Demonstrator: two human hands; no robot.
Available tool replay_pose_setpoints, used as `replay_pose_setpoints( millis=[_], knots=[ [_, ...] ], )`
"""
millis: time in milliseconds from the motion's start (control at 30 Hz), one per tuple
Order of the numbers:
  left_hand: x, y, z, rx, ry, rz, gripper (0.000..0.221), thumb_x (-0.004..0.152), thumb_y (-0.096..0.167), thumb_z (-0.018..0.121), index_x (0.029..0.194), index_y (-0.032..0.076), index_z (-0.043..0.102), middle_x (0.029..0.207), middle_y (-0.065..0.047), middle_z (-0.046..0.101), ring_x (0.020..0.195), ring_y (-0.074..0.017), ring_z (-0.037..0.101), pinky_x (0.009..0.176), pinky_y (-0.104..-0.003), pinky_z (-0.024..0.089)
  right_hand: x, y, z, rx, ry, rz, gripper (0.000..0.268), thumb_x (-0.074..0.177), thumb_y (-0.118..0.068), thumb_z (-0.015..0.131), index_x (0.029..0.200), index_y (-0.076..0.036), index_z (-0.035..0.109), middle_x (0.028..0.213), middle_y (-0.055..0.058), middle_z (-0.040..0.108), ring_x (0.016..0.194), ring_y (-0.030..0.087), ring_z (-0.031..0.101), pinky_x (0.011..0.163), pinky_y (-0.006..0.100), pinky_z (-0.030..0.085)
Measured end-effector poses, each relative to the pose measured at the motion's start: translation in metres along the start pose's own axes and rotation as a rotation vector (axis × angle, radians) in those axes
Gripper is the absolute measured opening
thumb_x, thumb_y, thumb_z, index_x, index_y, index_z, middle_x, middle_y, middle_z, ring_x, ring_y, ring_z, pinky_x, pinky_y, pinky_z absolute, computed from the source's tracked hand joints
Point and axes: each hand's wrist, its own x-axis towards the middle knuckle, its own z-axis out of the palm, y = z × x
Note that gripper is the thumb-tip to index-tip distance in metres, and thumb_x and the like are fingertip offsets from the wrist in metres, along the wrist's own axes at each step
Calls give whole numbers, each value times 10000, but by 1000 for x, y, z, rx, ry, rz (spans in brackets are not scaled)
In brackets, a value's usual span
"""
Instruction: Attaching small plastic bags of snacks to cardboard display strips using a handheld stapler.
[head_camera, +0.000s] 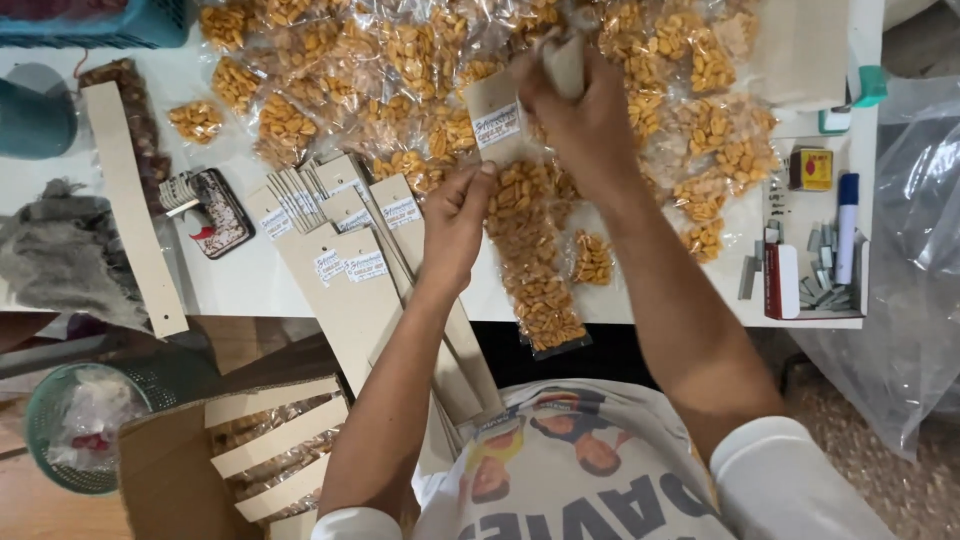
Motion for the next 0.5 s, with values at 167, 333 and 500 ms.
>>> replay_pose_setpoints(
  millis=[167,333,500],
  knots=[
    [-5,-2,-3,145,-77,81,430,1051,328,523,659,198,400,633,67,334,621,-87,316,631,-268,243,-5,-11,24,520,62,148,607,790,-726,563,957,-146,626,818,-14,641,700,134,658,633,281,563],
    [-18,8,-4,370,-214,199,245,1041,182,569,1193,85,735,1024,-76,797,754,-149,699,671,-280,552,-12,0,23,637,109,134,531,879,-655,548,727,-151,614,558,-34,560,396,99,522,408,233,468],
    [-66,58,-26,226,18,24,257,1034,266,561,880,93,674,801,35,630,795,-61,581,707,-240,488,-22,-23,9,379,8,248,309,884,-502,655,875,-194,641,767,-71,598,701,76,561,662,251,451]
  ],
)
